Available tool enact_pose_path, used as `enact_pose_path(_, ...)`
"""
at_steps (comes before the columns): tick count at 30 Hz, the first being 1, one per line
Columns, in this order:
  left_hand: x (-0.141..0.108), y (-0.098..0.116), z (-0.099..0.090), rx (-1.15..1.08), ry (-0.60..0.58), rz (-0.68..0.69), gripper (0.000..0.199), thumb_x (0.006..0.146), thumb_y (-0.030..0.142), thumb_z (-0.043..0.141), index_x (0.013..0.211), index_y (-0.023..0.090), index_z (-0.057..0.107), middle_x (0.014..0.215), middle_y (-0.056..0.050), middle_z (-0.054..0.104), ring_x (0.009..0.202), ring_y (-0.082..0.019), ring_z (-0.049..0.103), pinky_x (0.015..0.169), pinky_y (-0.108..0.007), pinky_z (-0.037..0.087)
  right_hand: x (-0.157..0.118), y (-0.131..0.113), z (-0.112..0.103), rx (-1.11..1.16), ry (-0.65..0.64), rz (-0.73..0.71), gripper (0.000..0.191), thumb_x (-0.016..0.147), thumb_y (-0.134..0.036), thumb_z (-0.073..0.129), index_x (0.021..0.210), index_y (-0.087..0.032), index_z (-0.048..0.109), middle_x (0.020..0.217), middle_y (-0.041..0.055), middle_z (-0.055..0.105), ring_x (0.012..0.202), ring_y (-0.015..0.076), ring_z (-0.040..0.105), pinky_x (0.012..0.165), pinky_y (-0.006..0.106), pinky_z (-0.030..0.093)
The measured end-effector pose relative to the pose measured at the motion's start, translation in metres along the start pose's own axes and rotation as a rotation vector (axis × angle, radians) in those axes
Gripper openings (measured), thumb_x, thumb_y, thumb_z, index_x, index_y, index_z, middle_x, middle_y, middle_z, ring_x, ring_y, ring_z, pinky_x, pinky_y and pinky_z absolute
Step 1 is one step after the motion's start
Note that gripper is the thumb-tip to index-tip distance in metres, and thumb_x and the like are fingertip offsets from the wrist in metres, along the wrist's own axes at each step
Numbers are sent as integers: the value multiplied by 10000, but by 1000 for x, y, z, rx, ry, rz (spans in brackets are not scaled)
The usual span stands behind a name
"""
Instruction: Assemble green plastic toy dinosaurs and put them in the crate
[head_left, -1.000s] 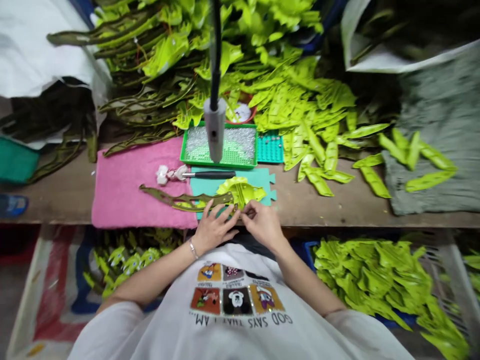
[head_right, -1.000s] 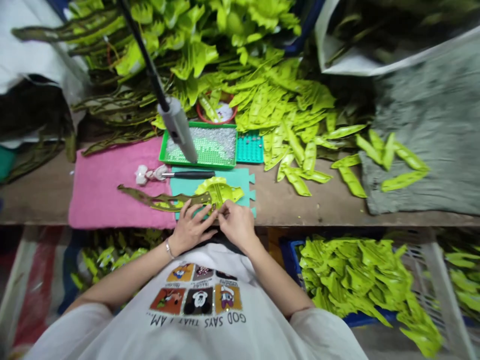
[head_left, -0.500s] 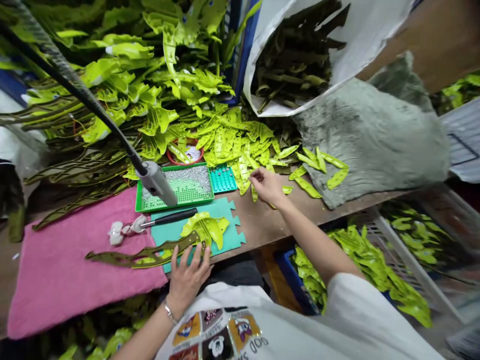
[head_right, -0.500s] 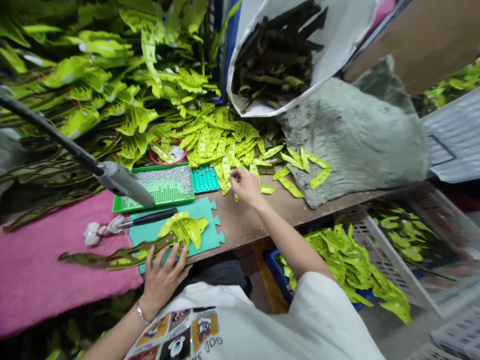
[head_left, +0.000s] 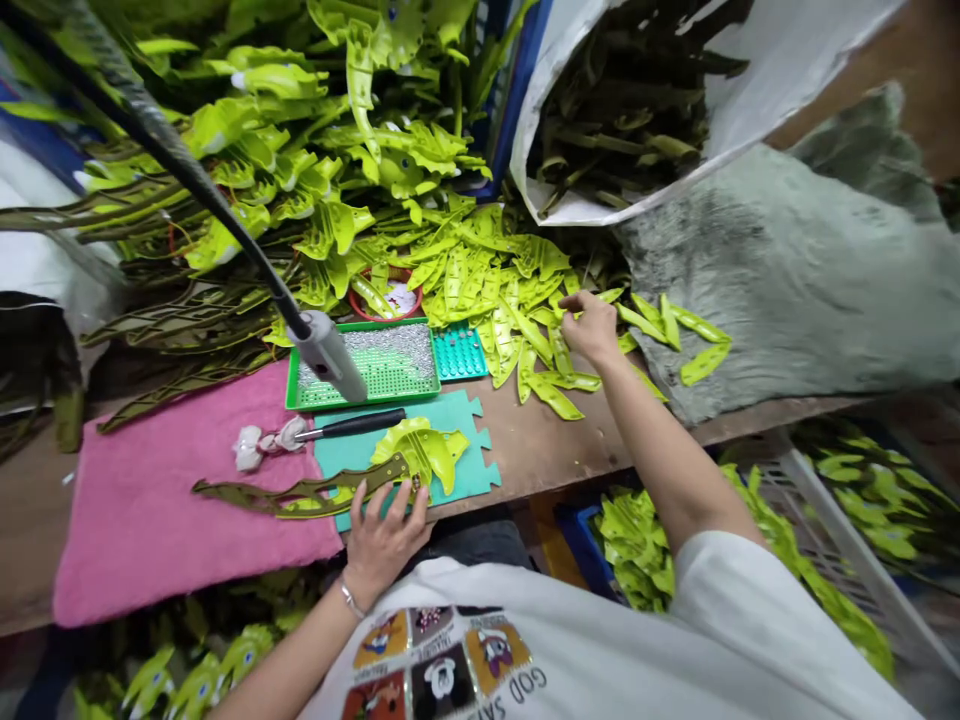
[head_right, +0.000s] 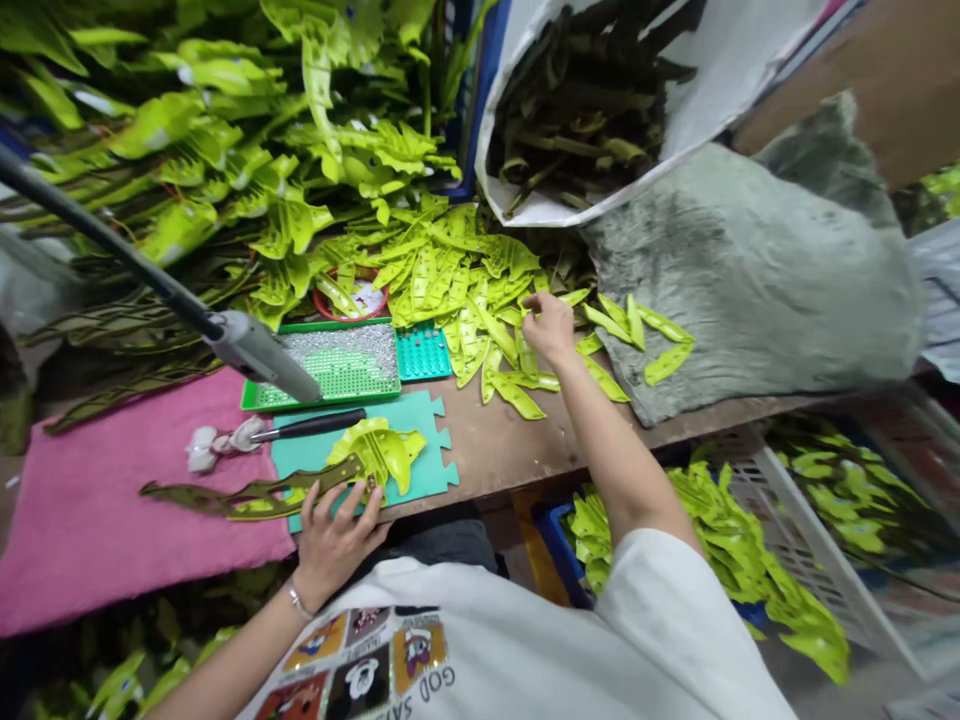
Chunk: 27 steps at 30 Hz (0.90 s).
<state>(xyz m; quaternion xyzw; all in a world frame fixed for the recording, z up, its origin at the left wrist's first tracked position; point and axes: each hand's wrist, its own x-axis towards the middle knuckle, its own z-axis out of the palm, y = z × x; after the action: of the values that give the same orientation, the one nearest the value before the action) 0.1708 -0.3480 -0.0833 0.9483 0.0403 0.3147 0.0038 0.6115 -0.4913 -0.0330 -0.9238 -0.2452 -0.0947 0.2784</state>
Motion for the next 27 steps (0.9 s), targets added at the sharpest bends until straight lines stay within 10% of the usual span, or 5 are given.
enact_pose_path(6, -2, 1, 3, -2, 52, -19, 371, 783, 458, 798, 1089, 262, 723, 1131, -63, 670, 1083, -240, 539, 1198, -510, 292, 37, -57, 49, 90, -77, -234, 345, 736, -142, 489, 1024, -171, 676, 1056, 127, 727, 1003, 284, 656, 977, 468, 515)
enact_pose_path(17, -7, 4, 7, 8, 90, -73, 302, 790, 527, 750, 1033, 347, 762, 1112, -17, 720, 1027, -223, 613, 1278, -467, 255, 137, -114, 104, -74, -114, -120, 543, 679, -87, 548, 1219, -98, 597, 1240, 220, 631, 1193, 349, 519, 1045, 524, 415)
enact_pose_path(27, -13, 4, 16, 122, 178, -53, 203, 743, 509, 712, 913, 436, 797, 1418, 117, 598, 1523, -225, 302, 1252, -394, 365, 177, -219, 140, 4, -46, -376, 501, 821, -87, 363, 1257, -156, 600, 1321, 172, 584, 1162, 315, 522, 1028, 460, 408)
